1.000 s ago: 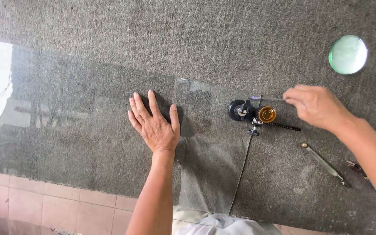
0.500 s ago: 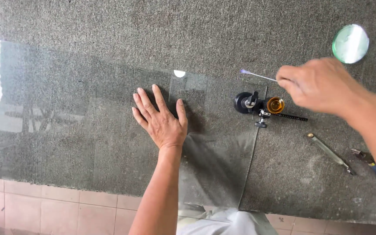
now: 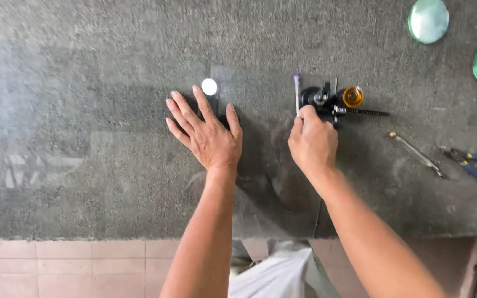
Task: Cutting glass sheets into smaller pieces using a glass cutter and pliers
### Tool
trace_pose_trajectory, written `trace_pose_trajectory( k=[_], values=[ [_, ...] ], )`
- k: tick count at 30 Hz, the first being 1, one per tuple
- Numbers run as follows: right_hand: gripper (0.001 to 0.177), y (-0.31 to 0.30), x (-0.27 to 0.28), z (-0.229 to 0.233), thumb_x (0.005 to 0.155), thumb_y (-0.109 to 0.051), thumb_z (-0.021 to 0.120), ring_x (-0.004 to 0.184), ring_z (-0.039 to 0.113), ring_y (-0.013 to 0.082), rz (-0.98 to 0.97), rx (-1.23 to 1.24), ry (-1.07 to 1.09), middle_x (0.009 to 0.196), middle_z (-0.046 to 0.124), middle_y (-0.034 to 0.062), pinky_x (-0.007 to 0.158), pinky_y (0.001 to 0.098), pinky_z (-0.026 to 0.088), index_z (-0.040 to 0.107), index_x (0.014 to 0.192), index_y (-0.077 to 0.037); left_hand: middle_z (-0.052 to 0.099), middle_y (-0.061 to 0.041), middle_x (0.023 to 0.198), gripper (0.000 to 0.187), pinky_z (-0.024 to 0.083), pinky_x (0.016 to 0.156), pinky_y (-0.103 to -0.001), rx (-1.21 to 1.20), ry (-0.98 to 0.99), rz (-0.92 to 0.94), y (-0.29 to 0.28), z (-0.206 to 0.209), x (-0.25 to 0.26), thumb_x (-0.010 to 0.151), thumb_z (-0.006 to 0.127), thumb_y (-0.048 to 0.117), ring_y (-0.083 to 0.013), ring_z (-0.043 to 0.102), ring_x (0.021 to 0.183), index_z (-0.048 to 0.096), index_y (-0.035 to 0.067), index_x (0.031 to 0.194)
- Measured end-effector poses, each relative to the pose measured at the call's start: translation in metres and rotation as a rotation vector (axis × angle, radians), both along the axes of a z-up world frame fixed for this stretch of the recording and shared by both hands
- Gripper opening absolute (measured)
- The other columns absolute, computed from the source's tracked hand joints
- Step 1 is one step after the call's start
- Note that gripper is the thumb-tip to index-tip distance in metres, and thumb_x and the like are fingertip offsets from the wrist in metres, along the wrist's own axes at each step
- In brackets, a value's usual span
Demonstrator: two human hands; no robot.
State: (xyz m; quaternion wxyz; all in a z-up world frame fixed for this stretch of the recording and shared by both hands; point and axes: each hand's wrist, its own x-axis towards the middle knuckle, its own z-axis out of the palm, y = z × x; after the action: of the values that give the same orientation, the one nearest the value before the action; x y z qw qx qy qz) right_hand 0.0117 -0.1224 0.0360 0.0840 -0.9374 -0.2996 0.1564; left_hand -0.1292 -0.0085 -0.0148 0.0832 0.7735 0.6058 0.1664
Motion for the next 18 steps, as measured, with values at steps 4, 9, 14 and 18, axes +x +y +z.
trace_pose_trajectory(
  k=[4,9,14,18],
  values=[
    [0.016,-0.037,-0.028,0.022,0.1,-0.025,0.053,0.078,0.073,0.0487,-0.032,-0.082,0.094,0.068,0.069,0.0268,0.074,0.0572,0.058,0.068,0.1,-0.021,0.02,-0.026,0.167,0.077,0.01,0.124,-0.061,0.01,-0.033,-0.002,0.002,0.002,0.001,0.1,0.057,0.054,-0.0428,0.015,0.157,0.036,0.012,0.16],
    [0.016,-0.091,0.002,0.009,0.103,-0.027,0.053,0.073,0.073,0.0475,-0.081,-0.16,0.023,0.068,0.069,0.0257,0.074,0.0562,0.058,0.067,0.101,-0.019,0.021,-0.027,0.166,0.078,0.009,0.124,-0.061,0.024,-0.03,-0.003,0.002,0.001,-0.001,0.099,0.06,0.054,-0.0431,0.015,0.157,0.038,0.011,0.16],
    [0.018,-0.081,0.034,-0.005,0.1,-0.033,0.051,0.082,0.073,0.0491,-0.089,-0.161,-0.018,0.07,0.07,0.0267,0.077,0.0596,0.055,0.065,0.103,-0.022,0.023,-0.027,0.165,0.076,0.01,0.123,-0.06,0.055,-0.016,-0.003,0.004,0.0,0.002,0.099,0.059,0.054,-0.0434,0.015,0.156,0.041,0.01,0.158],
    [0.016,-0.082,0.031,0.005,0.1,-0.026,0.052,0.078,0.071,0.0517,-0.042,-0.093,0.002,0.068,0.068,0.0289,0.076,0.0607,0.053,0.066,0.101,-0.018,0.024,-0.027,0.165,0.075,0.008,0.124,-0.06,0.044,-0.023,-0.002,0.0,-0.002,0.0,0.099,0.061,0.053,-0.0428,0.014,0.156,0.041,0.01,0.158]
  ],
)
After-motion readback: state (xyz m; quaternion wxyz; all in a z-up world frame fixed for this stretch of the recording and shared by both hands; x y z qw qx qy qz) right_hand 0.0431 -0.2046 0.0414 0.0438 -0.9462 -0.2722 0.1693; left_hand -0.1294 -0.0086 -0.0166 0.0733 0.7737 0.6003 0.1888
